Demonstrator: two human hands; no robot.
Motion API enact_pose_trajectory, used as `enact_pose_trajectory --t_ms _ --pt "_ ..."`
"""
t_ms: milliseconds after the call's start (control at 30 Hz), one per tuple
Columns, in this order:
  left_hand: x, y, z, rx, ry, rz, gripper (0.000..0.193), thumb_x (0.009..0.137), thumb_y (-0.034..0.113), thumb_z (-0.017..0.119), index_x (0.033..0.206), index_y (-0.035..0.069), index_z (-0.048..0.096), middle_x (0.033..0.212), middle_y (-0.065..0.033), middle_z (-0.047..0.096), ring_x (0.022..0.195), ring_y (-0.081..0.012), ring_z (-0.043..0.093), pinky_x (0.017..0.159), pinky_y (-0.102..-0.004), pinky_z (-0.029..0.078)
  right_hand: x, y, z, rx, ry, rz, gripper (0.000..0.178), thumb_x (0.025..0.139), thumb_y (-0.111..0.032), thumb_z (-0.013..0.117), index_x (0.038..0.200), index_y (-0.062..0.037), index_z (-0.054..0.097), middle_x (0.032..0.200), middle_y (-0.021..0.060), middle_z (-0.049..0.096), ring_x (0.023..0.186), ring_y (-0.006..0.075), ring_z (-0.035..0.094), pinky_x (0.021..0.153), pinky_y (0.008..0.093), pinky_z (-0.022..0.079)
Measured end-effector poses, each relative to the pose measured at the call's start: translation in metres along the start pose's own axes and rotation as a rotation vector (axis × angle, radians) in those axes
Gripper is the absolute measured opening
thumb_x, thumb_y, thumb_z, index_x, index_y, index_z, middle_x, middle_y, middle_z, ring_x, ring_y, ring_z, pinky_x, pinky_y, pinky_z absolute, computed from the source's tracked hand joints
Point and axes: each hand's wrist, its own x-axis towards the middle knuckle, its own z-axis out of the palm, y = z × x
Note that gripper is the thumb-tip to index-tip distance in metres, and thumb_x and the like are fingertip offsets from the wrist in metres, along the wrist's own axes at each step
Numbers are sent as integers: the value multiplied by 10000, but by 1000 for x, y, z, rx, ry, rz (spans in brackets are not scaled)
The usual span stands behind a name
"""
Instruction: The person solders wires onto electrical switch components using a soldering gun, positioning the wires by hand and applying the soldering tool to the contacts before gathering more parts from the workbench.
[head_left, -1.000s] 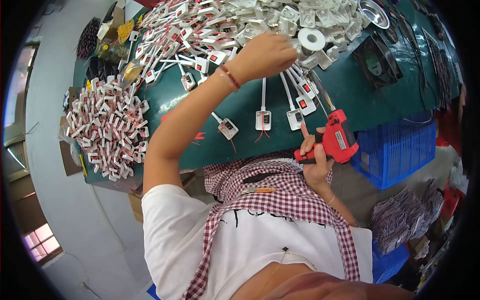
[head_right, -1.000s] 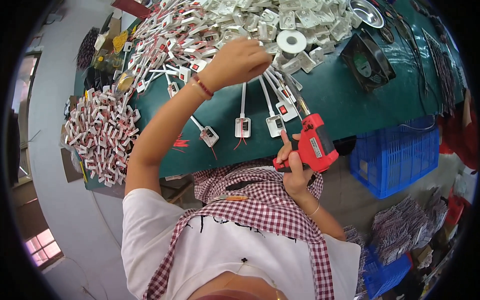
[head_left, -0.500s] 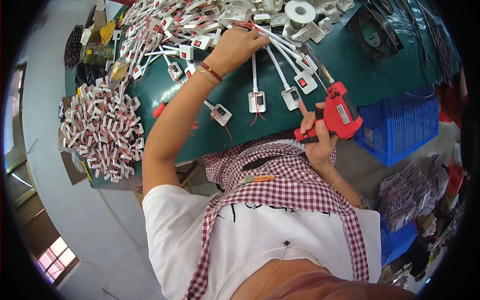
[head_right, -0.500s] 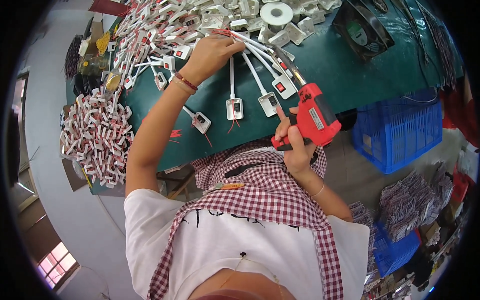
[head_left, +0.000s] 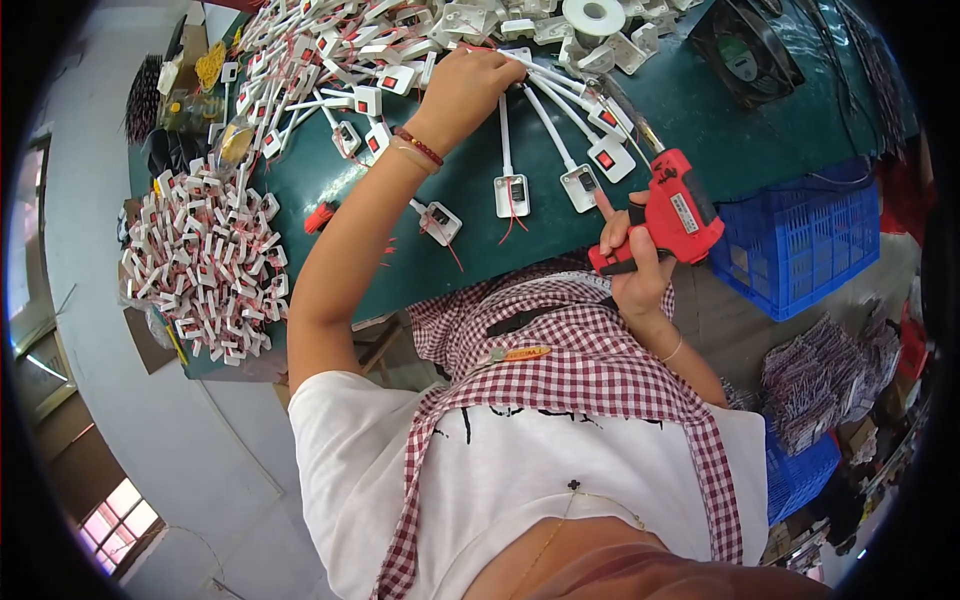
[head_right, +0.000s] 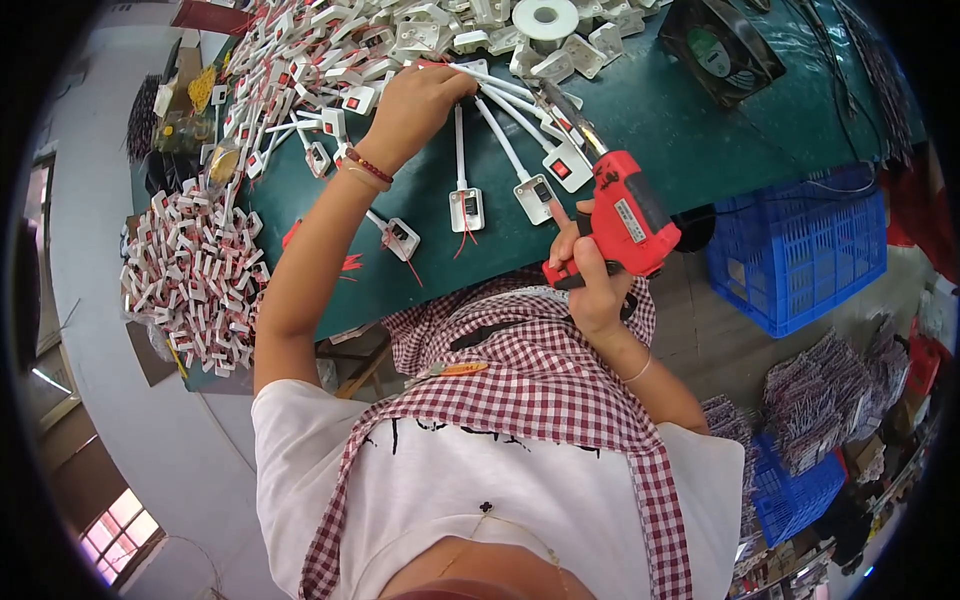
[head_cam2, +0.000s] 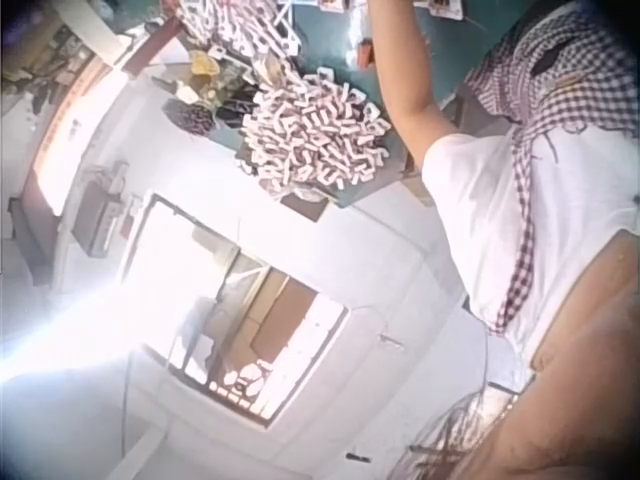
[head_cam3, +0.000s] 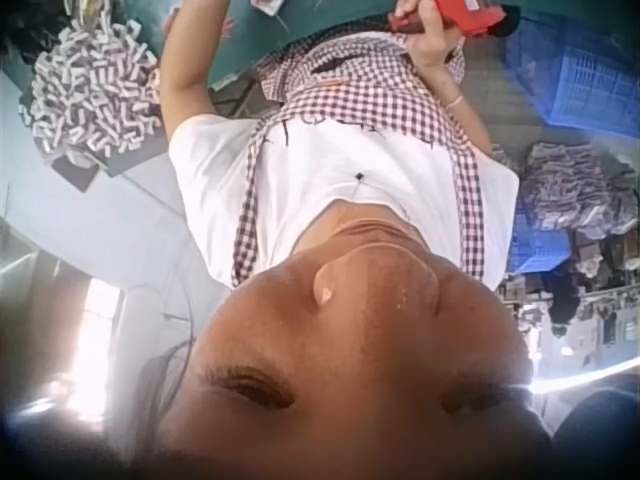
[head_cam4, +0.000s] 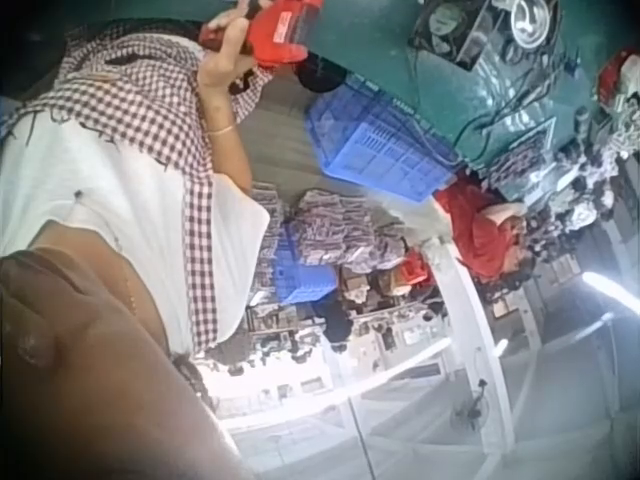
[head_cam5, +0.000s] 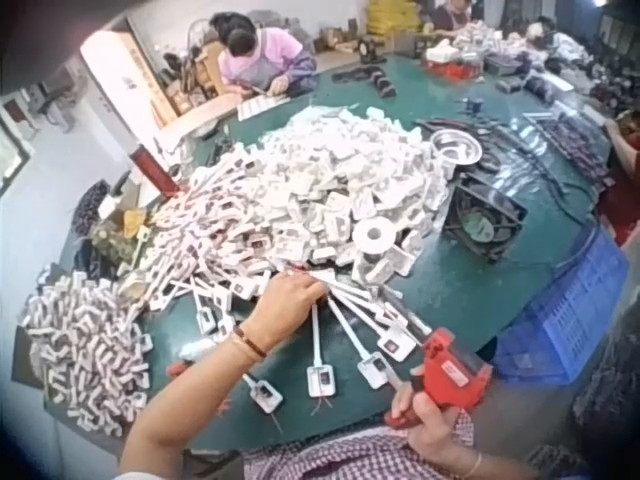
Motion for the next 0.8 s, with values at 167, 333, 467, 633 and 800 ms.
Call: enact_pose_trajectory --t_ms 167,333,467,633,800 --pt "-4 8 -8 197 36 95 159 773 92 581 926 125 611 890 -26 650 847 -203 627 750 -335 466 0 1 -1 14 0 -5 316 922 -132 481 1199 4 411 726 33 513 641 133 526 1084 550 286" --pt "-9 16 -8 302 57 139 159 778 112 585 935 92 604 876 -24 645 850 -182 620 750 -336 457 0 1 -2 16 3 -7 316 923 -129 480 1201 6 412 724 32 514 640 133 527 1085 557 281" --pt "-8 46 -20 258 56 21 194 772 105 578 963 78 592 914 -44 619 865 -194 592 749 -335 443 1 0 -3 16 16 -6 316 923 -128 482 1202 2 413 726 33 516 644 136 527 1084 558 281" --pt "-12 95 -25 -89 -39 313 158 744 157 579 886 88 572 926 -34 554 857 -196 540 742 -316 420 -1 3 -2 -2 40 -1 314 927 -168 469 1195 -14 416 712 43 487 627 138 504 1065 571 303" --pt "-14 107 -10 -61 -88 257 113 736 154 577 818 78 566 840 -33 518 820 -187 525 681 -287 458 -1 2 1 1 52 -18 314 938 -193 455 1199 -24 414 722 43 488 632 137 500 1061 562 312"
